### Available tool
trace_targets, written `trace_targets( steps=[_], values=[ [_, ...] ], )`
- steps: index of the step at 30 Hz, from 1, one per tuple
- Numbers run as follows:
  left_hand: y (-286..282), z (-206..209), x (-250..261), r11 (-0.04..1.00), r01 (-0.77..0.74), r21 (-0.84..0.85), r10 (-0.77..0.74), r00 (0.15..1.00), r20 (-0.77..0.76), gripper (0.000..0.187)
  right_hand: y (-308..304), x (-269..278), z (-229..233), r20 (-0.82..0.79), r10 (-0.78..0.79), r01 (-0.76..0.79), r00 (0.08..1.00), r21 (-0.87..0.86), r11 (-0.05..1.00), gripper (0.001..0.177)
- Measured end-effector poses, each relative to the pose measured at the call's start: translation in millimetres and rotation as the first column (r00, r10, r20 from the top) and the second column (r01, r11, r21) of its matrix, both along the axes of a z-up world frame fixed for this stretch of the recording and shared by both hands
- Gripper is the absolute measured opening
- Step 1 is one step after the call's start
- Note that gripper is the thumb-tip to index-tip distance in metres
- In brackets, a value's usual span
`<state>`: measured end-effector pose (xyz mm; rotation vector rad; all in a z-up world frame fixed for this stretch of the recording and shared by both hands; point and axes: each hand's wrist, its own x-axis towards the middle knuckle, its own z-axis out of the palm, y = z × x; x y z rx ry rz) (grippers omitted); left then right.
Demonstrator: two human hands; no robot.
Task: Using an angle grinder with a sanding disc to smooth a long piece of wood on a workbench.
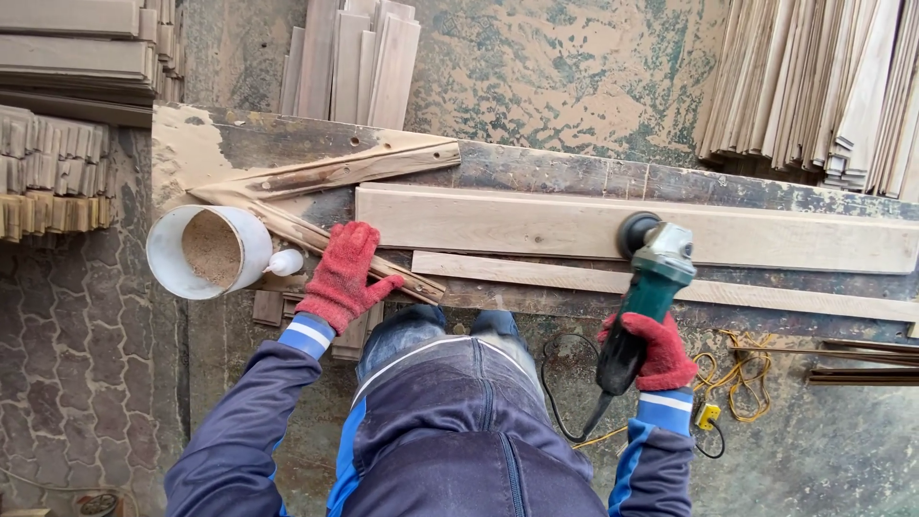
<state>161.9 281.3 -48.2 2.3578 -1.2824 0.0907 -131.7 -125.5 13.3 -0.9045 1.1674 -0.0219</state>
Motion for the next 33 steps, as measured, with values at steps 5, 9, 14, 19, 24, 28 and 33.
trace_targets(
  steps=[5, 9, 14, 19, 24, 28, 33],
  values=[
    [-1, 3, 0, 1.000, 0.011, -0.003, -0.011, 1.000, 0.005, 0.084, 55, 37, 12, -0.029, 0.099, -0.099, 0.995, 0.019, 0.995, 0.040],
    [-1, 0, 1, 1.000, 0.015, -0.011, -0.015, 1.000, 0.012, 0.084, 85, 69, 14, -0.057, 0.260, -0.260, 0.964, 0.003, 0.966, 0.057],
    [-1, 3, 2, 1.000, 0.019, -0.004, -0.019, 0.999, 0.029, 0.084, 81, 72, 3, -0.003, 0.377, -0.377, 0.926, -0.027, 0.926, 0.061],
    [0, -1, 0, 1.000, 0.009, -0.023, -0.008, 0.999, 0.036, 0.085, 25, 27, -3, -0.052, 0.127, -0.126, 0.991, 0.014, 0.992, 0.048],
    [-3, 3, 1, 1.000, -0.003, -0.029, 0.004, 0.999, 0.036, 0.085, -15, 15, 14, -0.008, 0.071, -0.071, 0.997, -0.018, 0.997, 0.046],
    [-21, 27, 0, 0.987, -0.129, 0.098, 0.121, 0.989, 0.083, 0.086, -3, 26, 0, -0.022, 0.110, -0.109, 0.994, 0.013, 0.994, 0.046],
    [-89, 30, -75, 0.949, -0.303, -0.085, 0.240, 0.871, -0.428, 0.065, 64, 85, 24, -0.058, 0.248, -0.246, 0.967, 0.041, 0.968, 0.056]
  ],
)
